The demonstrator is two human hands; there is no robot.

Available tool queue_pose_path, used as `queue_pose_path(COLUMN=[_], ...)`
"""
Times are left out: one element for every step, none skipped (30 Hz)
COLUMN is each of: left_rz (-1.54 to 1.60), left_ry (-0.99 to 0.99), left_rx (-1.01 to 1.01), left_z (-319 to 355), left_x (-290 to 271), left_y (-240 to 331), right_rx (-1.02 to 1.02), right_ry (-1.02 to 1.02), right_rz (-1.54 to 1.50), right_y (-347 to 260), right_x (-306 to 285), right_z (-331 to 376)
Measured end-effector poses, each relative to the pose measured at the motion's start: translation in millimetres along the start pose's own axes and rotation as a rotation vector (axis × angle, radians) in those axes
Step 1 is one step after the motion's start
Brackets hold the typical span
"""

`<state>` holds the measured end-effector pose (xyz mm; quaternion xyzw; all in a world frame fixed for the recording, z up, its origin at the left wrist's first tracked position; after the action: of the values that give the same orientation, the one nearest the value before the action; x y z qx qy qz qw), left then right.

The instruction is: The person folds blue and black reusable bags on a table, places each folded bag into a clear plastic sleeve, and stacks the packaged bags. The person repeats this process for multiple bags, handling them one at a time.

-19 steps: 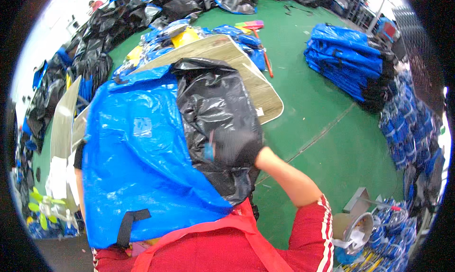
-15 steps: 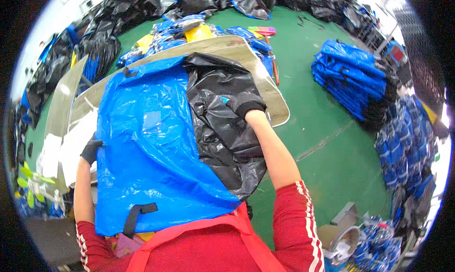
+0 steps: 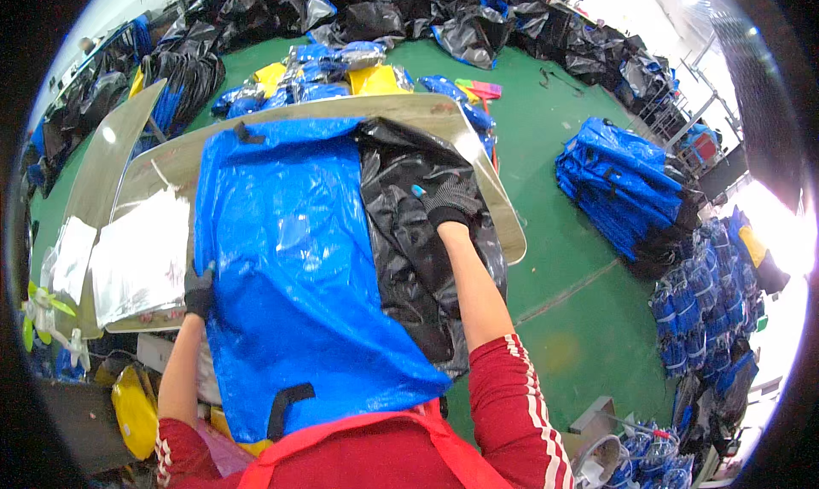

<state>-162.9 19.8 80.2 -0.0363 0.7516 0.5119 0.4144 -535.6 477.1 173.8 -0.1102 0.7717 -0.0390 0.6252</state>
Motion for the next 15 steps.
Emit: queue_pose_path(left_rz=[-0.101,-0.017,-0.049,-0.066,-0.052,0.074,0.108,0.167,0.223,0.174,0.109,0.032,-0.054,-0.101,-0.245], left_ry=[0.014,-0.044,-0.051,-0.059,-0.053,-0.118,-0.133,-0.141,-0.098,-0.074,-0.075,-0.063,-0.116,-0.098,-0.040], left_rx=[0.035,0.061,0.019,0.001,0.022,-0.033,-0.080,-0.090,-0.133,-0.127,-0.082,-0.091,-0.078,-0.038,-0.020], left_z=[2,5,6,8,9,12,13,14,15,13,12,8,4,-2,-10], left_x=[-1,2,1,-1,-3,-2,-2,-2,-4,-6,-7,-9,-9,-13,-22], left_y=[7,11,10,9,11,7,3,1,-3,-4,-3,-6,-8,-10,-15], right_rx=[0.025,0.085,0.103,0.165,0.106,0.135,0.136,0.083,0.052,-0.043,-0.114,-0.169,-0.216,-0.350,-0.378], right_ry=[0.163,-0.007,-0.062,-0.295,-0.218,-0.066,-0.022,0.053,0.168,0.302,0.183,0.121,0.014,-0.063,-0.171], right_rz=[0.044,0.065,0.047,0.154,0.208,0.170,0.087,0.111,0.160,0.117,0.128,0.152,0.164,0.031,-0.046], right_y=[-7,-8,-11,-8,-10,-7,-2,-1,0,-3,-5,-5,-5,-8,-3], right_x=[-9,2,11,30,35,37,46,54,57,57,65,63,60,45,29], right_z=[-5,-14,-17,-21,-24,-29,-31,-32,-33,-31,-36,-40,-44,-50,-57])
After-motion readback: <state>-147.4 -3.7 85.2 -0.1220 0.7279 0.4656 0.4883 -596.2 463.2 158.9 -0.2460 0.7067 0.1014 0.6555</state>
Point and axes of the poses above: each hand's wrist, its own z-axis away from the middle knuckle, its own x-axis out of the palm, y = z × x, the point moved 6 cm from there along -z, towards the middle knuckle, and after that the axes turned 2 degrees about z, right-handed, at the moved point
